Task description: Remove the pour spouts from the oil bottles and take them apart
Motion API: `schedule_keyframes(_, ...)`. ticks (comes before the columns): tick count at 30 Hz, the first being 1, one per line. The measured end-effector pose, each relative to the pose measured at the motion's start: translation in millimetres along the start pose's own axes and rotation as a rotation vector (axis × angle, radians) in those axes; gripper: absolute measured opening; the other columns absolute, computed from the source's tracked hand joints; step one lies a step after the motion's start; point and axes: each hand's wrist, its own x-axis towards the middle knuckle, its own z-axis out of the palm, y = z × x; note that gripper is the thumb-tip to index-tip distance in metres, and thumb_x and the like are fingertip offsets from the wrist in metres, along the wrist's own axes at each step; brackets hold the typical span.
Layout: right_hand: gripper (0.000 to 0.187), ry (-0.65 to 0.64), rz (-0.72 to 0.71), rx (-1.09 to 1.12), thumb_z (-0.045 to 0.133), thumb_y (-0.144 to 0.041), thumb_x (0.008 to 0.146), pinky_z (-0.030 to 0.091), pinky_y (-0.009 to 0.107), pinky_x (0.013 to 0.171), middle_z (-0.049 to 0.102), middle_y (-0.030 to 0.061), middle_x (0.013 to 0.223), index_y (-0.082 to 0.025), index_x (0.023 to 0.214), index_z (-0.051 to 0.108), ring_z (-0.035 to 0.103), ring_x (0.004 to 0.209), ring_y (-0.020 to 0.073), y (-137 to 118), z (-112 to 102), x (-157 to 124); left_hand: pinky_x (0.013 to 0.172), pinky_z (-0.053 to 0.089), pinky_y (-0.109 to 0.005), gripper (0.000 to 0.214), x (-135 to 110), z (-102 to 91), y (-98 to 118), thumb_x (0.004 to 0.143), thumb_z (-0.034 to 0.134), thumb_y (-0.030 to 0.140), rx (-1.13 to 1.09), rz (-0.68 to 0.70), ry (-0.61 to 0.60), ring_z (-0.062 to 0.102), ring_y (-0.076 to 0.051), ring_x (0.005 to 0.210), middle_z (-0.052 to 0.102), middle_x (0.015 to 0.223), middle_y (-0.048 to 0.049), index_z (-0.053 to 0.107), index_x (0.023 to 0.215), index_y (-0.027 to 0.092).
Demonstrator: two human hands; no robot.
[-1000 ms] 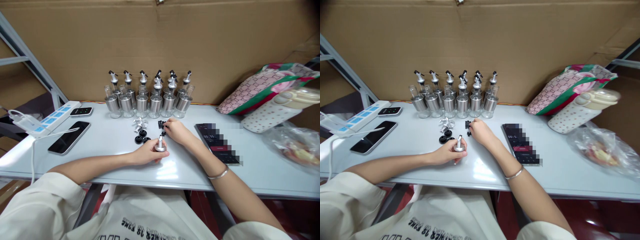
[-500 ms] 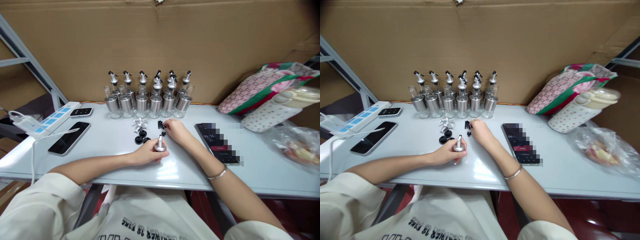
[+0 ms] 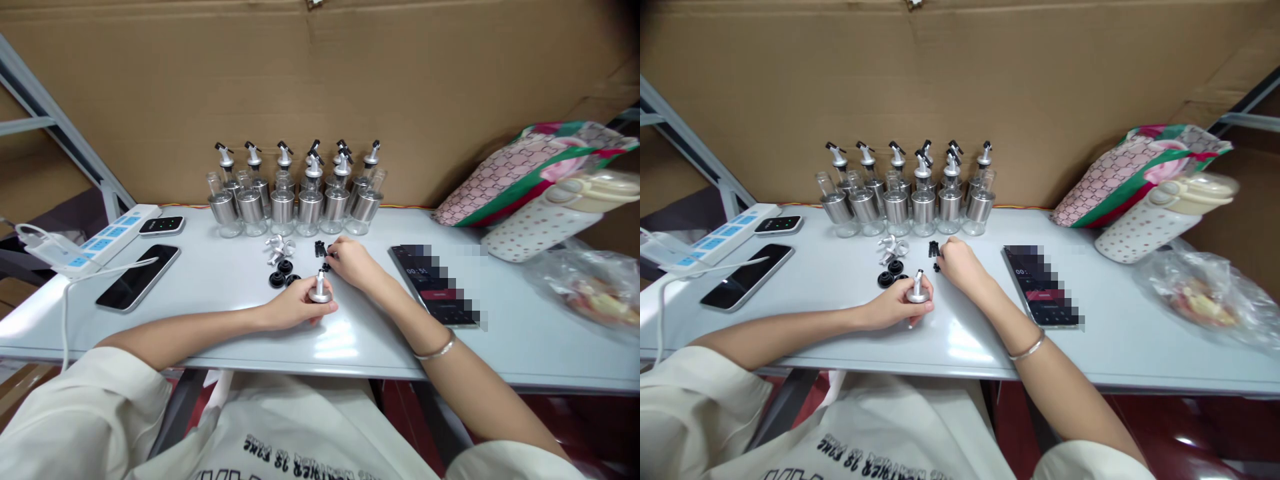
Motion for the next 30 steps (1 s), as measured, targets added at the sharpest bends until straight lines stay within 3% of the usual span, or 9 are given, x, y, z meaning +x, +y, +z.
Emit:
schedule_keyframes(4,0.03,-0.013,-0.029,0.0,0.04,-0.013,0.089,0.041,0.027,0.08,0.066,0.0182,0.096,-0.007,0.086,0.07,0.062,0.087,0.0207,-3.0,0.7,-0.7,0.051,0.035,-0.022,0.027,0.4,-0.7,-0.5,0.075,0.065,0.032,0.005,-0.003,0.0,0.044,-0.006,0.045,0.048,0.052,0.0097,0.044,0.082,0.017)
schedule_keyframes(6,0.032,0.003,-0.03,0.033,0.038,-0.009,0.088,0.042,0.027,0.083,0.067,0.019,0.1,-0.006,0.098,0.068,0.063,0.092,0.022,-2.7,2.1,-0.4,0.052,0.036,-0.022,0.027,0.6,-1.0,-1.6,0.076,0.065,0.033,0.006,0.002,0.001,0.044,-0.006,0.045,0.048,0.051,0.0097,0.044,0.082,0.017)
schedule_keyframes(9,0.046,0.055,-0.012,0.14,0.037,-0.002,0.083,0.044,0.029,0.085,0.067,0.019,0.11,-0.005,0.126,0.053,0.063,0.099,0.0236,-0.4,4.1,0.1,0.052,0.036,-0.022,0.026,0.6,-1.0,-2.8,0.076,0.064,0.032,0.007,0.006,-0.002,0.044,-0.006,0.046,0.047,0.052,0.0097,0.044,0.083,0.017)
schedule_keyframes(12,0.055,0.056,0.01,0.243,0.037,0.0,0.081,0.046,0.03,0.084,0.067,0.0178,0.112,-0.006,0.135,0.042,0.064,0.099,0.0239,1.9,4.7,0.5,0.052,0.036,-0.022,0.025,0.3,-0.9,-2.9,0.076,0.064,0.031,0.013,0.001,-0.004,0.044,-0.006,0.046,0.047,0.052,0.0096,0.044,0.082,0.017)
schedule_keyframes(16,0.048,0.036,-0.002,0.285,0.035,-0.003,0.084,0.045,0.03,0.088,0.067,0.016,0.113,-0.007,0.131,0.048,0.062,0.102,0.0225,3.5,4.3,2.0,0.053,0.036,-0.022,0.026,0.4,-1.0,-3.6,0.077,0.064,0.032,0.01,0.002,-0.001,0.045,-0.006,0.046,0.047,0.052,0.0097,0.044,0.083,0.017)
schedule_keyframes(20,0.041,0.036,-0.079,0.145,0.033,-0.015,0.091,0.04,0.034,0.095,0.062,0.0167,0.114,-0.008,0.121,0.059,0.054,0.108,0.025,3.7,5.1,2.4,0.053,0.036,-0.022,0.027,1.0,-1.1,-4.4,0.077,0.064,0.034,0.011,0.011,-0.004,0.045,-0.006,0.046,0.048,0.053,0.0095,0.044,0.083,0.017)
schedule_keyframes(30,0.044,-0.096,-0.125,0.014,0.029,-0.037,0.095,0.038,0.046,0.088,0.049,0.0146,0.116,-0.019,0.127,0.055,0.043,0.106,0.0287,-6.3,4.3,-2.2,0.054,0.037,-0.023,0.028,1.5,-1.2,-5.7,0.077,0.064,0.035,0.033,0.009,0.006,0.045,-0.007,0.046,0.048,0.052,0.01,0.044,0.084,0.017)
